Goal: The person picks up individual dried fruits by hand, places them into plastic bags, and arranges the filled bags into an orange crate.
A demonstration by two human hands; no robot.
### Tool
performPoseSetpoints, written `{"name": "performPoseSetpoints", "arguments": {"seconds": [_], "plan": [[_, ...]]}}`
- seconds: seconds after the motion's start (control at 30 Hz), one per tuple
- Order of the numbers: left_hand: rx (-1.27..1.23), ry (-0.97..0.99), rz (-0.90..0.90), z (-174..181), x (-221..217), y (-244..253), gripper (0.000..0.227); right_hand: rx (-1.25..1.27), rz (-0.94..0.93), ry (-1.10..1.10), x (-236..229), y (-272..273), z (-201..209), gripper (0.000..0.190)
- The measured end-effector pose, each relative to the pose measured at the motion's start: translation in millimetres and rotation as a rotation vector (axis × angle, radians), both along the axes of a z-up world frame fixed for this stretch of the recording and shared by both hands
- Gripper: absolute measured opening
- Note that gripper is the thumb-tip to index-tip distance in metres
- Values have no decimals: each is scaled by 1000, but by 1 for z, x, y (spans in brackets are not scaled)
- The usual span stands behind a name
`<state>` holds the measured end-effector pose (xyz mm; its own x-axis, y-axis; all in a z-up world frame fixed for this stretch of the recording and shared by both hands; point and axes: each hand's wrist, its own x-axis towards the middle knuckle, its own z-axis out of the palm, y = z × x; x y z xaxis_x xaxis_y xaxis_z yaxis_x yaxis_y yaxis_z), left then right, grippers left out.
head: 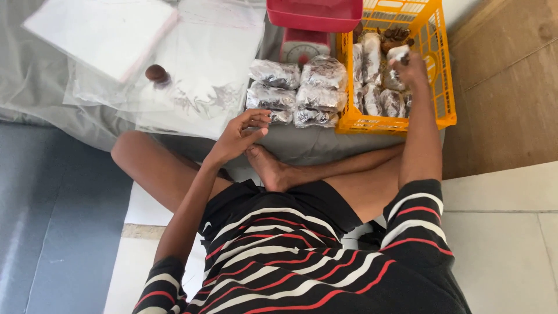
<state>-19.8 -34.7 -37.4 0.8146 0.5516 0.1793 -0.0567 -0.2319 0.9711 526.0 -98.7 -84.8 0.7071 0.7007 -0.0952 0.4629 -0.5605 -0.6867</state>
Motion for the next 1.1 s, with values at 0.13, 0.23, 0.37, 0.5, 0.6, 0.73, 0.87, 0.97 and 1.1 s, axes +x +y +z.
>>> {"name": "performPoseSetpoints", "arguments": {"seconds": [0.13, 0.23, 0.37, 0.5, 0.6, 0.73, 0.87, 0.97, 1.1], "plan": [[-40, 21, -7, -3, -2, -1, 40, -289, 71, -6, 15, 14, -21, 73], [-69, 33, 17, -6, -3, -1, 42, -285, 146, -56, 68, 24, -69, 60], [-113, 65, 59, 2, -9, -1, 43, -348, 83, -40, 33, 16, -38, 73], [-142, 85, 77, 14, -14, -1, 43, -238, 108, 75, 62, 25, -72, 75], [-170, 98, 102, 16, -12, -3, 43, -274, 165, 25, 15, 12, -34, 89], [-176, 37, 100, -18, -6, 3, 40, -380, 132, 52, -16, 5, -14, 83], [-194, 36, 99, -18, -4, 3, 40, -439, 193, 4, -22, 1, 10, 83], [-199, 42, 109, -20, -4, 3, 40, -466, 154, 28, -60, -14, 50, 83], [-192, 63, 107, -23, -4, 8, 39, -371, 120, 74, -32, -10, 23, 88]]}}
